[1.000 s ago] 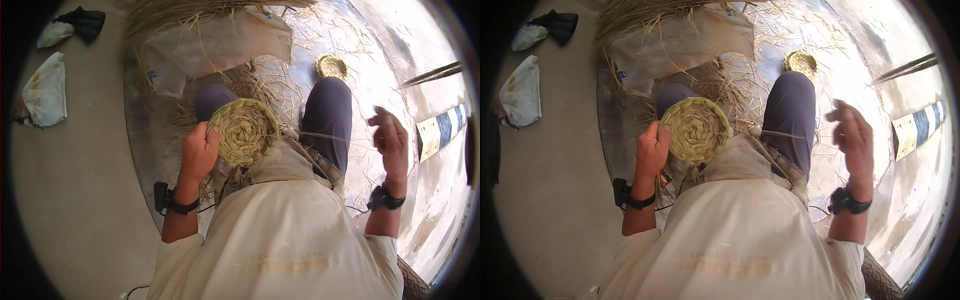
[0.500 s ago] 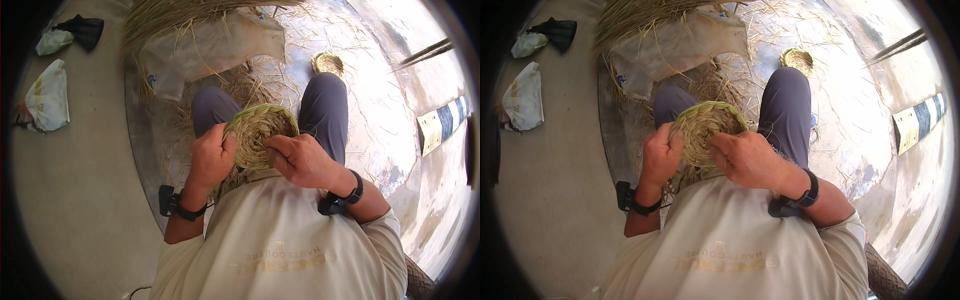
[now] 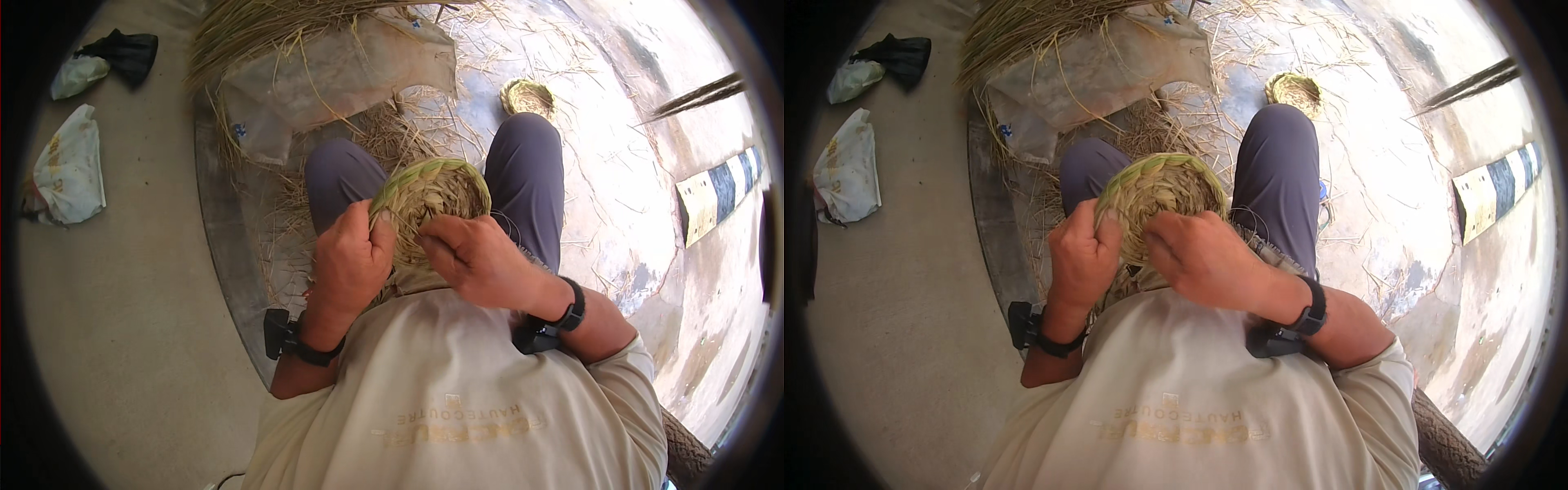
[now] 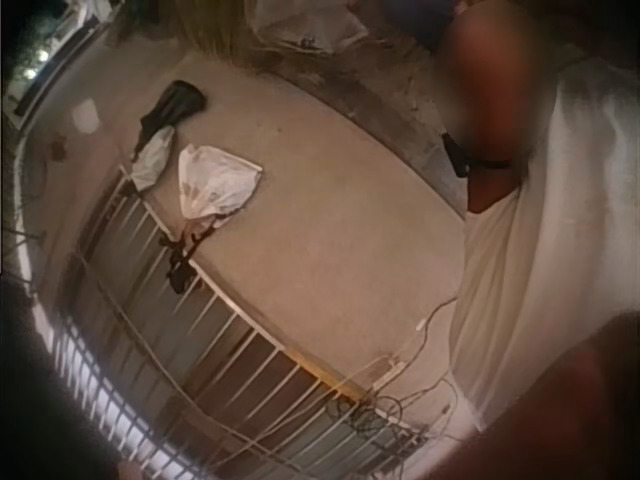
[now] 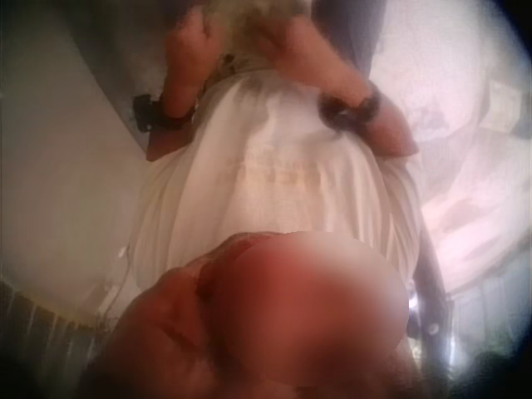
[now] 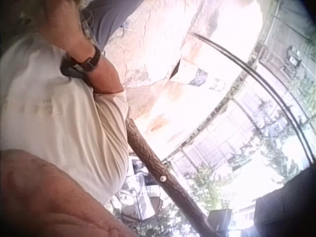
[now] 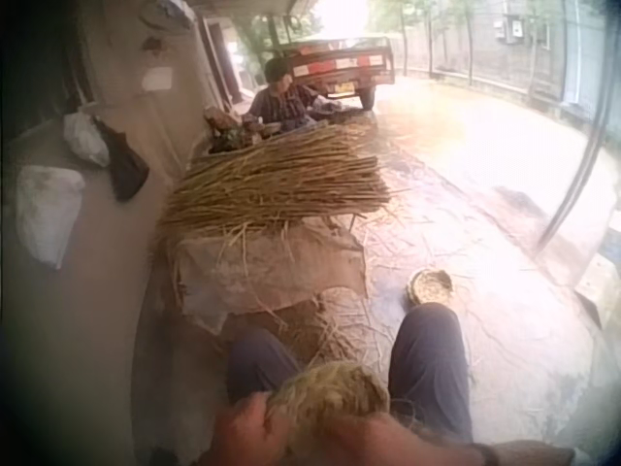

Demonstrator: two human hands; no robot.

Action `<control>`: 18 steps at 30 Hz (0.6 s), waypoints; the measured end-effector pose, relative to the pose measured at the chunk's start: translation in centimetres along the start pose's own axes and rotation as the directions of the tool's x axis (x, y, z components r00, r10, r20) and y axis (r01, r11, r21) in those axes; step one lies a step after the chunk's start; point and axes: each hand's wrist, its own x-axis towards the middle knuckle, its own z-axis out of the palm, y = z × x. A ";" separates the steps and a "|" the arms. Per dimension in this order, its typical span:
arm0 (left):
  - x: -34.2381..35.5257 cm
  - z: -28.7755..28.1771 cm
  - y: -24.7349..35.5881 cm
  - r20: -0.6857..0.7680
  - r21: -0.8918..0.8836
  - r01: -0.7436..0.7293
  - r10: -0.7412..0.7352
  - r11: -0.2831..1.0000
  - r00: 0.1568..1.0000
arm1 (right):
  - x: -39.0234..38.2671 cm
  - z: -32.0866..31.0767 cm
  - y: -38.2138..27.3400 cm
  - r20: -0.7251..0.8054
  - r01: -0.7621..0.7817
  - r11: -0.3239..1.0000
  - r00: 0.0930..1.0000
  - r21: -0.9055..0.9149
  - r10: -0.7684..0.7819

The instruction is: Weaving a straw mat or base by hand using a needle and thread.

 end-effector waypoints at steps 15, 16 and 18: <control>0.8 0.3 -0.8 0.067 0.029 -0.200 0.197 0.979 0.978 | 2.0 0.2 1.5 0.048 -0.032 0.996 0.998 0.086 0.028; 0.9 0.3 -0.7 0.081 0.003 -0.244 0.243 0.970 0.967 | 2.2 0.2 1.4 0.027 -0.002 0.998 1.000 0.056 0.001; 1.2 -0.5 -0.7 0.133 0.040 -0.236 0.229 0.971 0.964 | 1.4 -1.1 0.2 0.003 0.044 0.992 0.999 -0.119 -0.044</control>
